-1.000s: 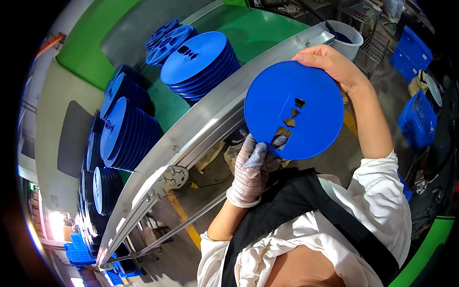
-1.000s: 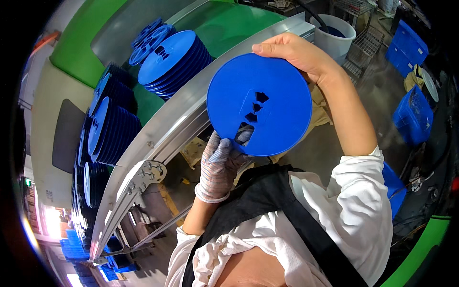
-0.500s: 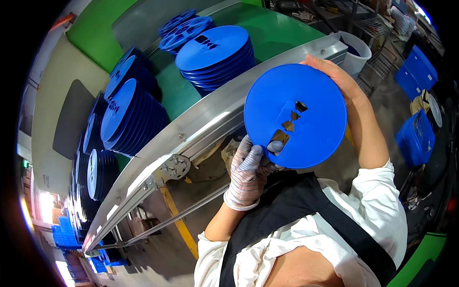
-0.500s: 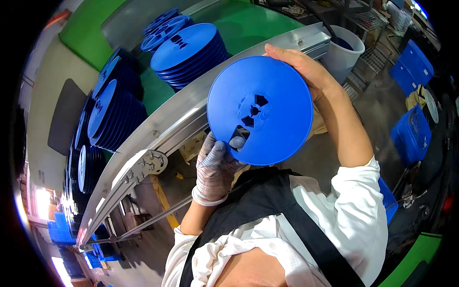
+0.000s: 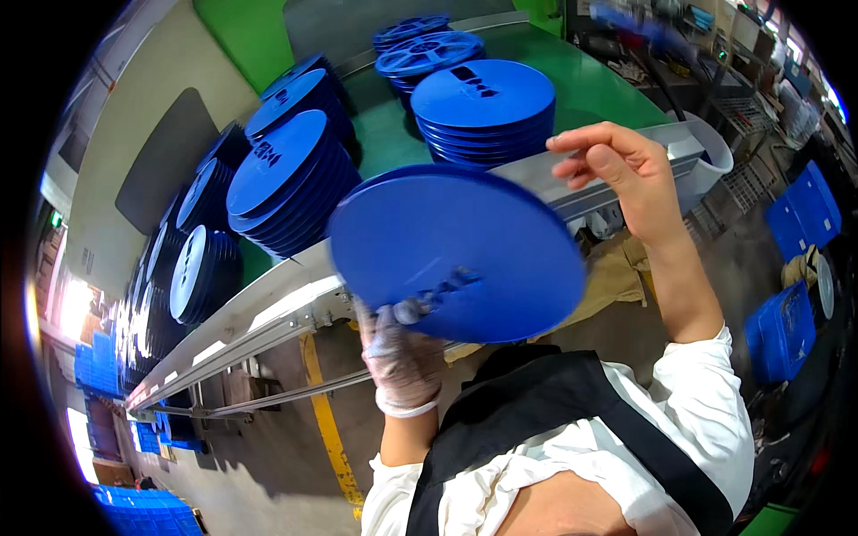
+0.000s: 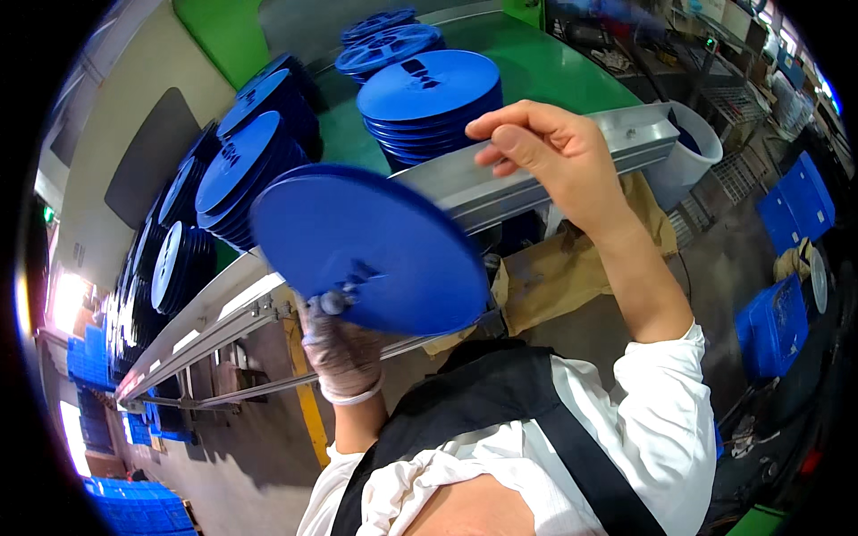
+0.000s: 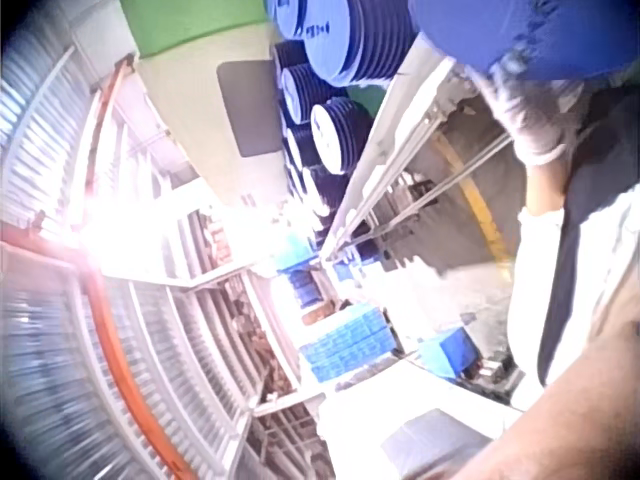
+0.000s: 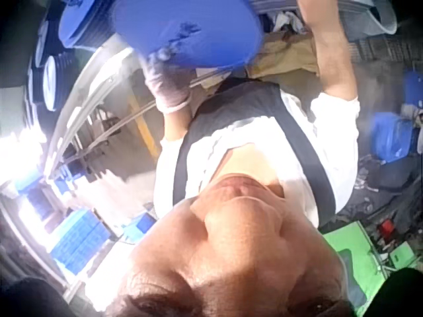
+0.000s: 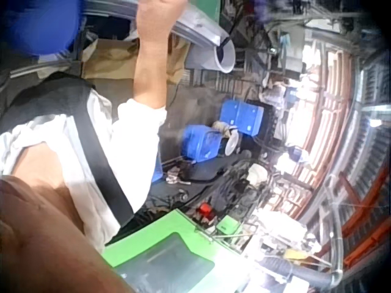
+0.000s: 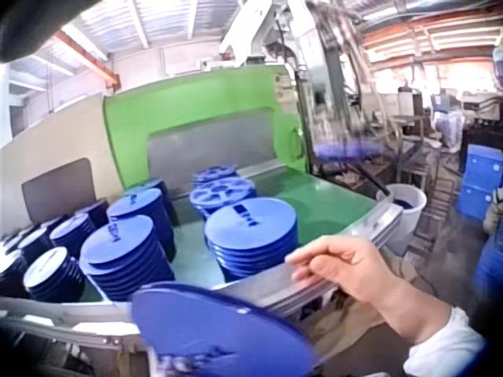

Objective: The person stacks blue plastic spools on a green workbench. They pick up individual spools and small stacks, align them, and place them into larger piles. The person also moves a stack of spools into a blue plastic crate.

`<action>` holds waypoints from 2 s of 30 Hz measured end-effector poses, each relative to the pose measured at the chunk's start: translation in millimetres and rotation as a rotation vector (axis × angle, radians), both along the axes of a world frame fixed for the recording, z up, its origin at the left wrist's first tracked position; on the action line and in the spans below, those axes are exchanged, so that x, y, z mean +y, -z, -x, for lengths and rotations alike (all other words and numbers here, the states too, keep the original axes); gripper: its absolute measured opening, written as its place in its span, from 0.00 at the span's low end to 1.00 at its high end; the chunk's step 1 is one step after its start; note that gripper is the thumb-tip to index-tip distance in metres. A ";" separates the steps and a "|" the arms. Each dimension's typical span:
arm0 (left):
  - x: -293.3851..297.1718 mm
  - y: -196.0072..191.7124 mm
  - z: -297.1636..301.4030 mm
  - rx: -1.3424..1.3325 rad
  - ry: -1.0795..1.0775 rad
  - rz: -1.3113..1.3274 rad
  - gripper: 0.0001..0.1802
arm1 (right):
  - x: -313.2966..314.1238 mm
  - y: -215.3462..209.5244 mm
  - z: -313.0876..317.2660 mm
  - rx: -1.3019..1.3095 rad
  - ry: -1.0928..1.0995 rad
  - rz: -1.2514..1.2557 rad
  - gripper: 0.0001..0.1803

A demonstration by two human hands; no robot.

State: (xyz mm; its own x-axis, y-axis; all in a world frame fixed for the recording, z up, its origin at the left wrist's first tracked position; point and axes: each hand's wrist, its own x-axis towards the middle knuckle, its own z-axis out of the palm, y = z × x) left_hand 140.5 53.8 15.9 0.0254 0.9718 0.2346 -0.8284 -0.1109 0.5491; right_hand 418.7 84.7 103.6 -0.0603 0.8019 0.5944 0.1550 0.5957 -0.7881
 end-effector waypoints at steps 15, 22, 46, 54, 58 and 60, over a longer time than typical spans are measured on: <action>5.6 2.8 58.2 -0.235 -0.079 -0.143 0.08 | 30.6 -7.7 17.4 -1.001 0.795 -0.964 0.15; -1.0 -25.7 16.2 -0.160 0.165 -0.021 0.12 | -44.2 -6.7 -28.9 -0.538 0.974 -1.065 0.09; 7.3 -3.2 -91.5 0.213 0.771 0.330 0.15 | -42.7 57.4 -87.3 0.215 0.062 -0.275 0.13; 7.8 6.6 -103.4 0.227 0.825 0.368 0.11 | -49.5 54.5 -84.2 0.485 0.173 0.164 0.17; 8.3 11.9 -106.4 0.238 0.858 0.369 0.11 | -47.9 61.6 -93.3 0.619 0.122 0.297 0.17; 8.5 14.7 -107.7 0.224 0.872 0.368 0.12 | -51.2 62.6 -94.2 0.651 0.147 0.335 0.18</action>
